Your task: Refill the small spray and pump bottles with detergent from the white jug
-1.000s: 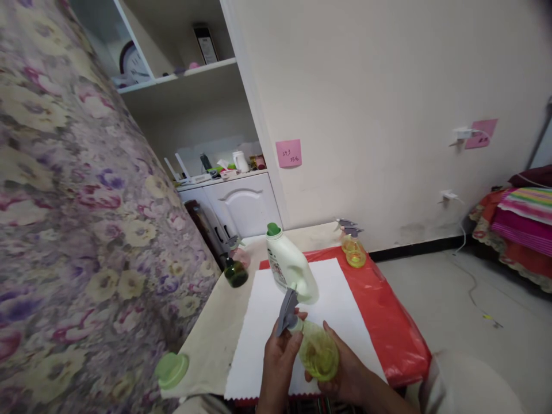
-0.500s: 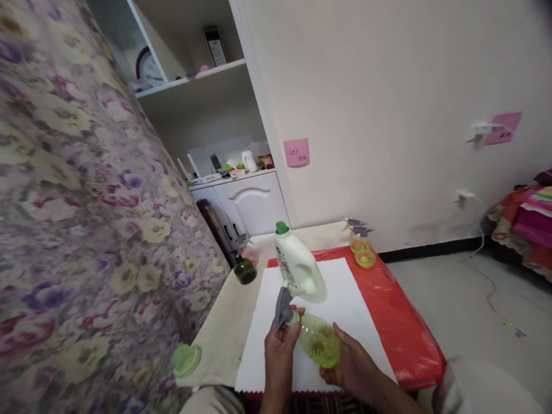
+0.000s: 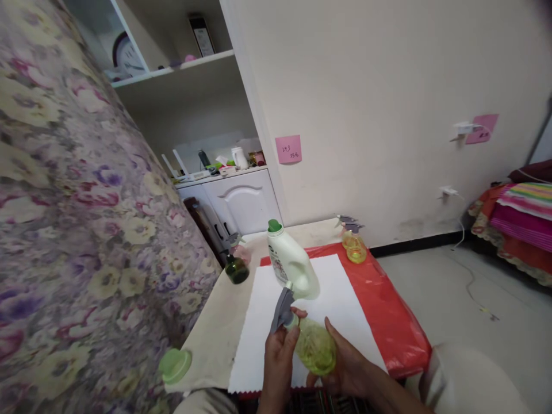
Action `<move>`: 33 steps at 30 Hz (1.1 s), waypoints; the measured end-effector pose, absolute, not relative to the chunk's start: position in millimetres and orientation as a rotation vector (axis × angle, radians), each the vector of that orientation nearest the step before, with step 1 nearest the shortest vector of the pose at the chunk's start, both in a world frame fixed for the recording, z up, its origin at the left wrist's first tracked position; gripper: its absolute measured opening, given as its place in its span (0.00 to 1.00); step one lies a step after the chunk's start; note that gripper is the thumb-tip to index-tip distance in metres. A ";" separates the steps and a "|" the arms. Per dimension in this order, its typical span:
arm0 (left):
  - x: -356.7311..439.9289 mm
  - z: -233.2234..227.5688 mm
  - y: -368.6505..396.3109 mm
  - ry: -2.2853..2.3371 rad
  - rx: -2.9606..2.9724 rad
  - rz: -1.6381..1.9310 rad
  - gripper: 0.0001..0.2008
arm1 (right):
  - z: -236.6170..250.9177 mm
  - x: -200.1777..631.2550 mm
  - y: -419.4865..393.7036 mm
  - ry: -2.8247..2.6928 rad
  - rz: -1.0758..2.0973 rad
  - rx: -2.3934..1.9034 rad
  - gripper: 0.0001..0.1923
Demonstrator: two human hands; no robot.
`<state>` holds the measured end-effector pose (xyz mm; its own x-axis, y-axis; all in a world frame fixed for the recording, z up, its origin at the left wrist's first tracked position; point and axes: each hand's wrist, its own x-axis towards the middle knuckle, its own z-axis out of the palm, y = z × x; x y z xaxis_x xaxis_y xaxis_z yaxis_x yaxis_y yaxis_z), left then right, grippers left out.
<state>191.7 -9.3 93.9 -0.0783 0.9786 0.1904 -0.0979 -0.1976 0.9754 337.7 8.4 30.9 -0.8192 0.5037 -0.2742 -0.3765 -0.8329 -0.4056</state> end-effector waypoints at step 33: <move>202.4 80.3 0.0 1.430 1.289 1.635 0.17 | 3.3 325.5 16.4 -0.761 2.266 -0.864 0.33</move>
